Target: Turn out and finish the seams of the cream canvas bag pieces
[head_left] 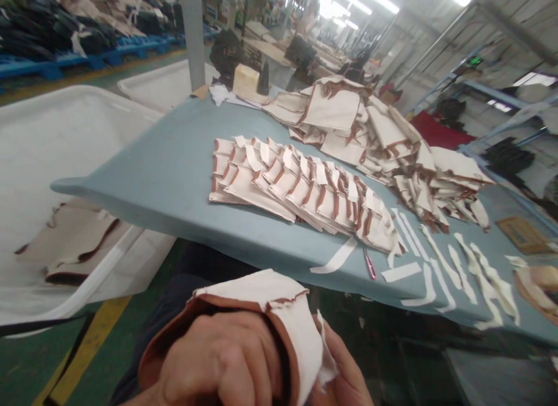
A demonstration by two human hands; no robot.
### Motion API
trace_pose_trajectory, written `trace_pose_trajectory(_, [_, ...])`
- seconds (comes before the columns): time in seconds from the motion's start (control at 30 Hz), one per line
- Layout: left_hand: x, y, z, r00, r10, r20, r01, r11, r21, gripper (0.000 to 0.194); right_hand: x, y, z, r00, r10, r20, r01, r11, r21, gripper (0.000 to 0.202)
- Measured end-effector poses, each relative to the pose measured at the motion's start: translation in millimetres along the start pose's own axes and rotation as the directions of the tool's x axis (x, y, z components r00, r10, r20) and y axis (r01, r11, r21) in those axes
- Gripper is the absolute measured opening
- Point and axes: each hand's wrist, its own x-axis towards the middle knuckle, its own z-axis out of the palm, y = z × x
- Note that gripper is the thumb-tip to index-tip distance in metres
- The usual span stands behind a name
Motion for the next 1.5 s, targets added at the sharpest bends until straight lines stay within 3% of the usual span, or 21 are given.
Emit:
trace_pose_trajectory(0.07, [5.9,10.4,-1.3,0.998,0.022,-0.051,-0.025,0.998,-0.062,0.062,8.0,10.1,-11.9,0.999,0.042,0.005,-0.043,0.997,0.069,0.041])
trace_pose_trajectory(0.17, [10.2,18.4,-6.9,0.956,-0.185,-0.226,0.145,0.973,-0.182,0.052,16.4,17.8,-19.8,0.999,0.040,-0.001,-0.039,0.987,0.158,0.045])
trace_pose_trajectory(0.27, [6.8,16.3,-19.9,0.918,-0.279,-0.283,0.234,0.955,-0.183,0.052,18.2,18.0,-15.9,1.000,-0.002,-0.030,0.008,0.978,0.209,0.045])
trace_pose_trajectory(0.33, [3.0,12.9,-30.7,0.924,-0.275,-0.267,0.277,0.960,-0.029,0.055,17.3,15.5,-11.0,0.998,-0.048,-0.045,0.056,0.977,0.206,0.043])
trace_pose_trajectory(0.4, [-0.1,10.3,-40.2,0.949,-0.255,-0.182,0.290,0.936,0.200,0.056,16.2,12.5,-7.1,0.994,-0.097,-0.048,0.105,0.976,0.191,0.041])
trace_pose_trajectory(0.53, [-3.9,2.4,-48.1,0.965,-0.263,-0.020,0.208,0.713,0.670,0.028,16.5,10.1,-1.2,0.992,-0.110,-0.054,0.120,0.959,0.258,0.039])
trace_pose_trajectory(0.6, [-3.7,-4.8,-46.6,0.975,-0.222,-0.002,0.135,0.585,0.799,0.022,18.4,10.8,3.4,0.996,-0.071,-0.061,0.088,0.940,0.329,0.042])
trace_pose_trajectory(0.7, [3.4,-12.0,-43.6,0.989,-0.136,0.052,0.028,0.530,0.847,0.021,22.4,11.3,11.1,0.999,-0.022,-0.035,0.033,0.929,0.369,0.047])
trace_pose_trajectory(0.8, [20.3,-6.6,-47.4,0.984,-0.171,0.043,0.054,0.527,0.848,0.018,22.5,9.0,14.6,0.996,0.045,0.077,-0.064,0.960,0.273,0.043])
trace_pose_trajectory(0.9, [43.6,5.6,-61.3,0.944,-0.329,-0.006,0.189,0.527,0.828,0.020,14.5,5.4,14.8,0.953,0.115,0.281,-0.155,0.980,0.122,0.038])
trace_pose_trajectory(0.97, [59.1,12.4,-73.0,0.910,-0.414,-0.016,0.252,0.523,0.814,0.024,6.7,1.0,17.1,0.927,0.120,0.357,-0.135,0.991,0.018,0.041])
trace_pose_trajectory(1.07, [78.1,19.2,-85.2,0.883,-0.467,-0.033,0.265,0.441,0.858,0.028,-0.4,-14.6,25.5,0.946,0.041,0.322,0.018,0.983,-0.180,0.049])
trace_pose_trajectory(1.13, [87.7,22.9,-87.2,0.881,-0.473,-0.024,0.234,0.390,0.890,0.028,1.1,-32.0,31.3,0.966,-0.076,0.245,0.164,0.918,-0.361,0.053])
trace_pose_trajectory(1.2, [96.0,27.1,-85.9,0.885,-0.466,0.009,0.191,0.379,0.906,0.027,6.9,-51.6,35.0,0.949,-0.269,0.168,0.316,0.776,-0.546,0.054])
trace_pose_trajectory(1.3, [107.2,34.8,-82.9,0.875,-0.483,0.037,0.184,0.401,0.897,0.029,18.0,-74.2,38.9,0.825,-0.523,0.214,0.503,0.509,-0.699,0.048])
trace_pose_trajectory(1.37, [112.5,40.0,-81.1,0.866,-0.499,0.036,0.204,0.418,0.885,0.031,23.1,-80.9,44.6,0.760,-0.578,0.297,0.573,0.381,-0.726,0.043])
trace_pose_trajectory(1.5, [111.6,46.6,-75.0,0.867,-0.495,0.059,0.220,0.486,0.846,0.028,25.9,-82.2,65.6,0.687,-0.579,0.440,0.639,0.192,-0.745,0.034])
